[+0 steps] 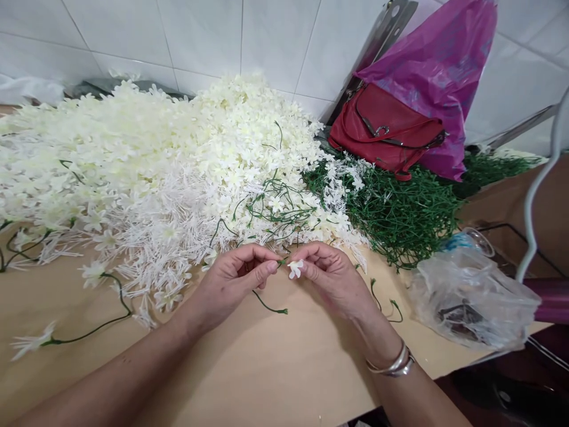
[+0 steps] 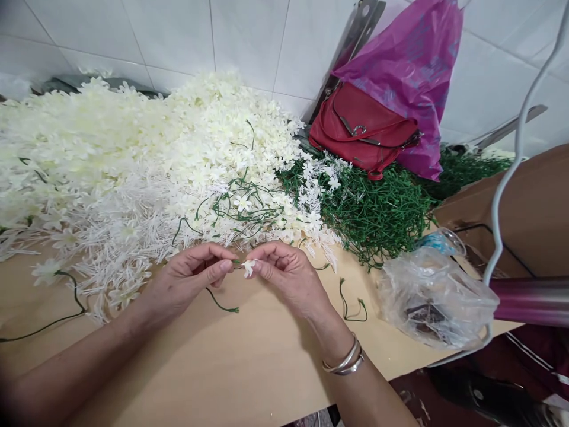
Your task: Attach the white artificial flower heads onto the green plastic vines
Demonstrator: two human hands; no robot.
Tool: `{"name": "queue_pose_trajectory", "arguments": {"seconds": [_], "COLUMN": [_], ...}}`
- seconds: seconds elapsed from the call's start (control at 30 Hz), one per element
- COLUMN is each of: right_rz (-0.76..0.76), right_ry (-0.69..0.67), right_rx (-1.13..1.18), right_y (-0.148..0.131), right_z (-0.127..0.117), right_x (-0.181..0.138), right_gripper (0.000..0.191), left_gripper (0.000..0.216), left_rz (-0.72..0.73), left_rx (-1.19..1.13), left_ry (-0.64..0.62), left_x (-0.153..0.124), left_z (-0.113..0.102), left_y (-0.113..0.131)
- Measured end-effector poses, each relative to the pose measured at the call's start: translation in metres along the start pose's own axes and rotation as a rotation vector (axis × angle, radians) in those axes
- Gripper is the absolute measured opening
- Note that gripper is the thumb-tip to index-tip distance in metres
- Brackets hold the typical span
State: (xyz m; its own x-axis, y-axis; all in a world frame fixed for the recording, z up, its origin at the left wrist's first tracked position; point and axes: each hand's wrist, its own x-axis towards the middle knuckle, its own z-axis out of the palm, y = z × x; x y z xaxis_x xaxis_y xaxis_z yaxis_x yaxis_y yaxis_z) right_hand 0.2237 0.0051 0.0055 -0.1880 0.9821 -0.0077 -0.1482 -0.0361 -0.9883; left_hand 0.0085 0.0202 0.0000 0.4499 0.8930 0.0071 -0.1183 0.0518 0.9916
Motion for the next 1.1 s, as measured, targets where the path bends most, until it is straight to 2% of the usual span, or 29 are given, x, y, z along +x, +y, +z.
{"name": "queue_pose_trajectory", "arguments": {"seconds": [0.1, 0.27, 0.43, 0.6, 0.87, 1.1], "right_rz": [-0.009, 0.024, 0.001, -0.044, -0.018, 0.083], "right_ry": [0.057, 0.045, 0.043, 0.107, 0.109, 0.058], "right_rx": [-0.064, -0.107, -0.156, -0.251, -0.213, -0.159], "right_y": [-0.003, -0.013, -0.013, -0.011, -0.003, 0.002], "right_z": [0.000, 0.005, 0.008, 0.011, 0.019, 0.015], "right_x": [-0.001, -0.004, -0.007, -0.011, -0.013, -0.010], "right_gripper": [0.020, 0.025, 0.012, 0.006, 0.015, 0.026], "left_gripper": [0.014, 0.012, 0.009, 0.011, 0.017, 0.017], "left_rz": [-0.001, 0.007, 0.015, -0.008, 0.016, 0.057], "left_rx": [0.015, 0.021, -0.020, -0.009, 0.059, 0.082], "left_ry": [-0.001, -0.003, -0.001, -0.015, -0.007, -0.018], "left_x": [-0.001, -0.001, -0.003, -0.004, -0.007, -0.007], "left_z": [0.001, 0.003, 0.006, 0.008, 0.007, 0.007], "left_y": [0.000, 0.001, 0.003, 0.001, -0.006, -0.009]}}
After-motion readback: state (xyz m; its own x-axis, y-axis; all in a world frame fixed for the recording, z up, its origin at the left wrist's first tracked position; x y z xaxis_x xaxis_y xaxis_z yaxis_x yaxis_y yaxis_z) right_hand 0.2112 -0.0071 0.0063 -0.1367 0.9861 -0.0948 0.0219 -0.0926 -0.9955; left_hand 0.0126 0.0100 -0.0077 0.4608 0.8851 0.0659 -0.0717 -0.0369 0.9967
